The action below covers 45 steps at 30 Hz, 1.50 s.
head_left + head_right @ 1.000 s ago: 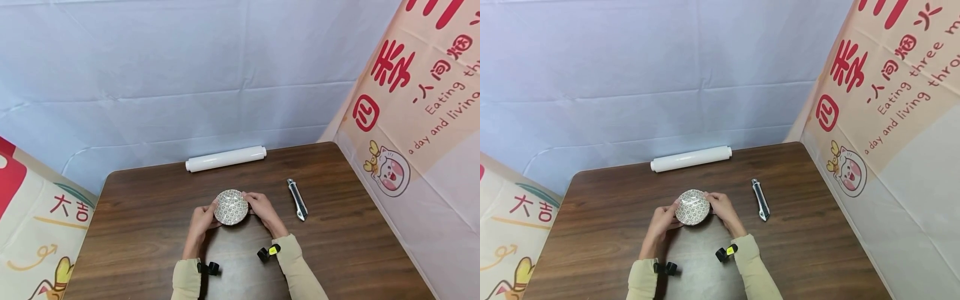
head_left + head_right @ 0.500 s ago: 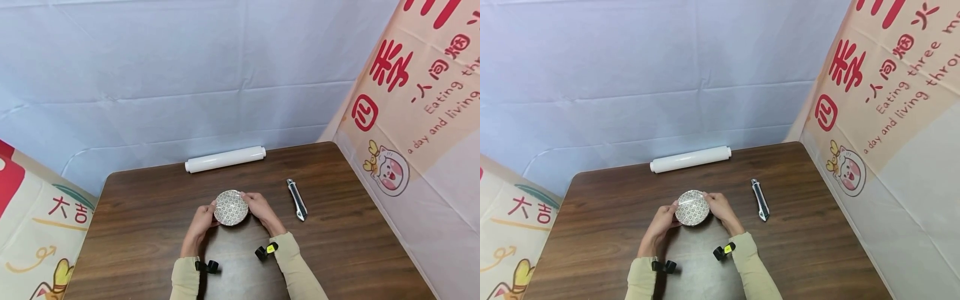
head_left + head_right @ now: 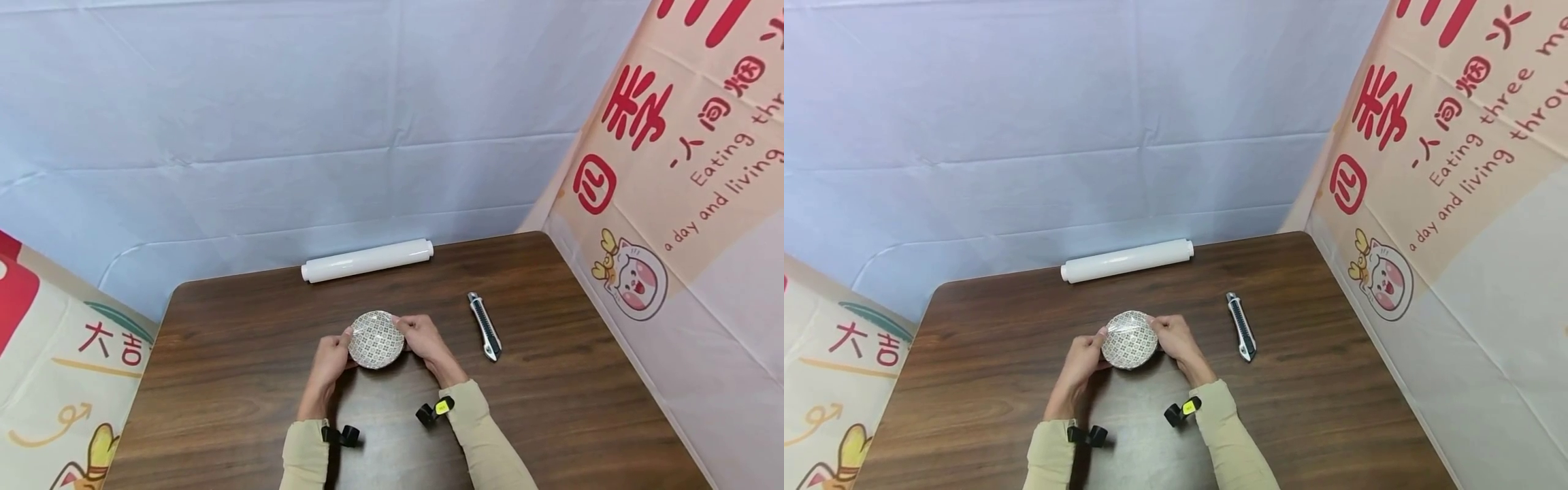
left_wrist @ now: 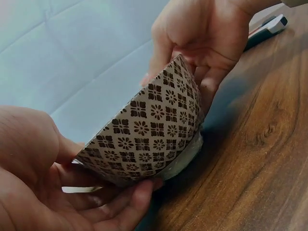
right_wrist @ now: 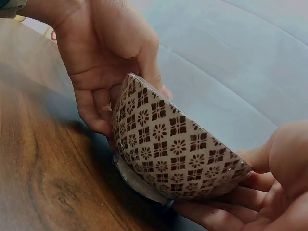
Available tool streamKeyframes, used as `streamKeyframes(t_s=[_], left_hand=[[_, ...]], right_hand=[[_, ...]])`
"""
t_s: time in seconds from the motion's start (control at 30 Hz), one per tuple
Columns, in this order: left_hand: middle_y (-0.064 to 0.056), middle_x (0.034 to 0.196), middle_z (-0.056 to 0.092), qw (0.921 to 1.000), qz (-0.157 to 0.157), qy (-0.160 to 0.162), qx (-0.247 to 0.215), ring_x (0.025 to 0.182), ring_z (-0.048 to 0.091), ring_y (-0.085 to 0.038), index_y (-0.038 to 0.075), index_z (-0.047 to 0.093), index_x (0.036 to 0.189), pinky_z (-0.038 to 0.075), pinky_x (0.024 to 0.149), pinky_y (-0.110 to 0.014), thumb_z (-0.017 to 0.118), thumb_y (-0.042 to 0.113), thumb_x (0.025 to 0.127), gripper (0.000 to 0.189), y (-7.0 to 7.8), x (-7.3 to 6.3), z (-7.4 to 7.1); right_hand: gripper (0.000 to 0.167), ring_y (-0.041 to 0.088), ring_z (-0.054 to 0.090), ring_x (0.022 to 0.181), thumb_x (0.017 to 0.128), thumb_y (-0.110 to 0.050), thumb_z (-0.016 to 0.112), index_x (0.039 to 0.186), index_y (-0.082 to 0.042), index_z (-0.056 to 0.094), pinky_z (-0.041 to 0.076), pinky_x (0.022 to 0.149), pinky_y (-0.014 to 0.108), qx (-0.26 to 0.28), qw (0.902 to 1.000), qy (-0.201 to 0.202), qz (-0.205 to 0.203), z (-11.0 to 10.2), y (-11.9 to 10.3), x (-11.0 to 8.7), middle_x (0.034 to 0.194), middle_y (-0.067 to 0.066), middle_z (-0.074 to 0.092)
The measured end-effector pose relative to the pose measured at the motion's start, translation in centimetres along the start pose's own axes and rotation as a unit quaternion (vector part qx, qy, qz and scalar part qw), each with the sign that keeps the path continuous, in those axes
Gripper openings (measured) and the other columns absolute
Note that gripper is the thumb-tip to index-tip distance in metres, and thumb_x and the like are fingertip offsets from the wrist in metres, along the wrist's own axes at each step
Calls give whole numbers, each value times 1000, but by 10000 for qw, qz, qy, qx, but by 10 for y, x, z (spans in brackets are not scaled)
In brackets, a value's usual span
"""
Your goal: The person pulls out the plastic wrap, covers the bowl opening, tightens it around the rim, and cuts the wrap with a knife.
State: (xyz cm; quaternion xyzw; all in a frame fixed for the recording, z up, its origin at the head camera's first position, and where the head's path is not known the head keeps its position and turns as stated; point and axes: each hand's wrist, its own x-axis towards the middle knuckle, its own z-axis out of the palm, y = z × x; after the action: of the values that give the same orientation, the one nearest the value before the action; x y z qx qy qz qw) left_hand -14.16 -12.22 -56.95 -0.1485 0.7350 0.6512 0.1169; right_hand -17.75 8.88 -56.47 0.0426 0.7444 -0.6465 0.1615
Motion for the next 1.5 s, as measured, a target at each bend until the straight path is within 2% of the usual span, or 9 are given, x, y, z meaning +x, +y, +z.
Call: streamKeyframes(t_s=[0.4,0.5,0.63,0.7,0.83,0.97,1.17,1.3,1.5], left_hand=[[-10,93,71,9999,-6,158,67,74,71,-13,-9,75,92,66,72,-33,54,27,111,46,7,-4,1],[-8,83,72,9961,78,225,853,70,70,-11,-1,76,85,64,69,-31,53,30,111,47,12,-5,-1],[-3,68,69,9714,352,531,2287,63,62,-12,9,69,69,49,60,-28,53,37,110,52,18,-4,-4],[-4,70,70,9642,354,654,2547,64,63,-16,9,72,72,46,61,-29,55,39,108,50,19,-4,-5],[-11,101,80,9695,378,711,2317,96,74,-26,7,81,106,58,83,-41,56,35,109,38,17,-5,-2],[-18,131,73,9812,579,584,1748,128,64,-33,0,72,131,50,110,-53,53,25,110,37,13,-4,2],[-9,97,69,9948,717,138,709,98,60,-18,-8,71,118,49,90,-30,44,14,112,36,7,2,2],[0,78,54,9968,718,120,322,78,52,-12,-8,68,100,43,74,-24,44,13,112,35,3,5,2],[-14,104,73,9967,712,326,204,104,64,-20,-10,72,119,48,93,-28,48,12,110,34,1,4,4]], right_hand=[[44,13,44,63,107,-23,60,66,-10,53,37,65,25,-478,9983,279,-175,4,1,-2,61,-6,38],[50,13,38,59,108,-27,59,62,-15,44,34,61,26,-601,9977,288,-147,4,1,-4,58,-7,32],[47,11,33,51,108,-31,60,66,-11,51,30,52,24,-493,9985,233,-52,3,-1,-7,55,-8,33],[41,9,37,51,107,-32,61,75,-6,64,33,51,23,-415,9988,263,-35,3,-1,-8,58,-7,41],[34,9,54,61,104,-35,66,107,-5,81,45,57,22,-484,9969,616,-86,6,-1,-13,79,0,70],[41,14,71,78,103,-40,67,120,-5,79,58,69,28,-850,9915,968,-191,11,-1,-22,106,11,82],[41,16,75,69,106,-32,62,126,2,74,65,67,39,-509,9953,815,-104,16,-2,-27,109,20,80],[38,14,70,69,107,-30,59,118,3,77,62,63,30,-429,9961,762,-68,17,-1,-24,101,18,78],[33,15,67,74,108,-22,59,108,4,79,59,64,27,-210,9984,529,-30,11,1,-17,100,17,76]])
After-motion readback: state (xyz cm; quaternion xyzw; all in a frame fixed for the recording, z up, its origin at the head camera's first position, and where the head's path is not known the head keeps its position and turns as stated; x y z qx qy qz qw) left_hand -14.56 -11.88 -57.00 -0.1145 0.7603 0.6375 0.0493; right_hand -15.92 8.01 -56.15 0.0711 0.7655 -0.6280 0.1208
